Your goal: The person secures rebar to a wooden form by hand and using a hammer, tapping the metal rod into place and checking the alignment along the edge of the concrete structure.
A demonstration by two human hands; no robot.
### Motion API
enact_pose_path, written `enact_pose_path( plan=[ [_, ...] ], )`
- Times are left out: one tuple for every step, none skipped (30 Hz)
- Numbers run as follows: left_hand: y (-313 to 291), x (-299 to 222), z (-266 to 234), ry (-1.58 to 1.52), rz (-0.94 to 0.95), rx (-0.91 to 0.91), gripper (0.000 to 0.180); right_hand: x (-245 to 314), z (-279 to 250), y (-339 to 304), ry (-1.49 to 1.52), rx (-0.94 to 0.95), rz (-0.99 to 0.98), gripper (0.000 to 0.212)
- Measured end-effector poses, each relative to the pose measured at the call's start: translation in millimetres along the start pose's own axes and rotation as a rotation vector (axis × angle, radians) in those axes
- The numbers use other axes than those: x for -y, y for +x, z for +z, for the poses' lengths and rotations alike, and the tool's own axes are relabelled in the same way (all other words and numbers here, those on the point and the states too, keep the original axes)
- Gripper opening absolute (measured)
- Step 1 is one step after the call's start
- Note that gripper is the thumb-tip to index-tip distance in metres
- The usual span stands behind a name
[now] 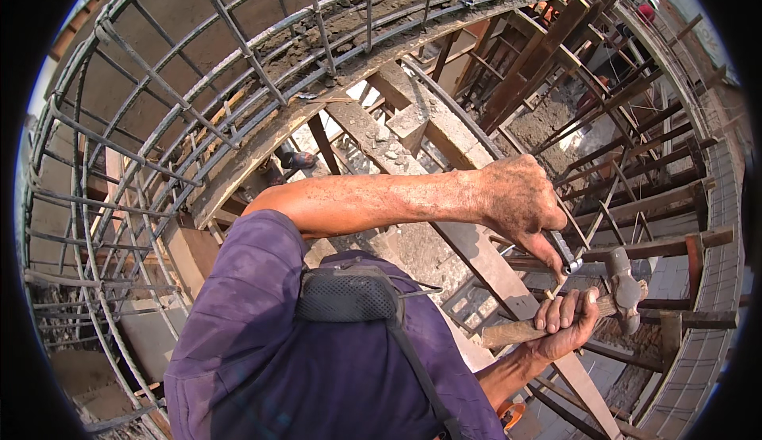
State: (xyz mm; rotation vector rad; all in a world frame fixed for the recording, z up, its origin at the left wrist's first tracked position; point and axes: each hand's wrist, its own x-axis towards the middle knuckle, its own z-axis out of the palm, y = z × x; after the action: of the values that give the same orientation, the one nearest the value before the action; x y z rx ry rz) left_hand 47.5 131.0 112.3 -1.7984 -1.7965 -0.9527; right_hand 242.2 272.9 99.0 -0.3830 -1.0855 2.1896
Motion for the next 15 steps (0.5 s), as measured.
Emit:
enact_pose_path(
  plan=[
    [4.0, -11.7, 2.1, -0.027, 0.025, 0.006, 0.072, -0.9, -2.2, 1.9, 0.007, -0.015, -0.014, 0.016],
    [9.5, -25.9, 2.7, -0.048, 0.056, 0.032, 0.072, -0.9, -1.7, 2.8, 0.013, -0.103, -0.009, 0.017],
    [13.5, -36.3, 2.7, -0.072, 0.077, 0.061, 0.072, -3.1, -3.4, 6.3, -0.036, -0.154, -0.002, 0.017],
    [18.9, -37.5, 1.6, -0.073, 0.081, 0.074, 0.072, -5.4, -6.3, 11.0, -0.086, -0.205, 0.005, 0.017],
    [22.6, -29.4, 2.8, -0.095, 0.073, 0.054, 0.072, -5.1, -9.3, 11.5, -0.138, -0.261, 0.009, 0.017],
    [20.3, -14.9, 1.3, -0.036, 0.04, 0.038, 0.072, -4.4, -3.2, 7.7, 0.04, -0.099, 0.066, 0.017],
    [16.2, 7.2, 2.5, 0.016, 0.017, 0.02, 0.072, -6.5, -6.0, 8.2, -0.006, -0.03, 0.043, 0.015],
    [6.2, 36.1, 0.2, 0.079, -0.042, 0.068, 0.072, -9.6, -8.3, 8.9, 0.004, 0.004, 0.055, 0.013],
    [-6.2, 55.3, -1.8, 0.144, -0.1, 0.121, 0.072, -12.1, -10.0, 8.4, 0.019, 0.038, 0.068, 0.012],
    [-15.0, 59.1, 0.9, 0.144, -0.126, 0.173, 0.074, -13.2, -11.2, 7.5, 0.022, 0.031, 0.081, 0.011],
    [-20.4, 60.9, 1.2, 0.142, -0.143, 0.222, 0.077, -13.2, -11.8, 5.5, 0.024, 0.022, 0.084, 0.011],
    [-25.4, 62.6, 1.0, 0.141, -0.159, 0.272, 0.08, -12.7, -12.9, 3.8, 0.026, 0.013, 0.088, 0.011],
    [-31.8, 56.9, -0.1, 0.142, -0.153, 0.322, 0.081, -11.7, -15.6, 2.1, 0.017, -0.005, 0.091, 0.011],
    [-36.3, 44.0, 0.2, 0.128, -0.141, 0.332, 0.081, -12.3, -18.3, 1.6, 0.014, -0.023, 0.088, 0.011],
    [-39.1, 26.9, 1.9, 0.113, -0.128, 0.342, 0.081, -12.8, -21.9, 0.9, 0.012, -0.041, 0.085, 0.011]
  ],
)
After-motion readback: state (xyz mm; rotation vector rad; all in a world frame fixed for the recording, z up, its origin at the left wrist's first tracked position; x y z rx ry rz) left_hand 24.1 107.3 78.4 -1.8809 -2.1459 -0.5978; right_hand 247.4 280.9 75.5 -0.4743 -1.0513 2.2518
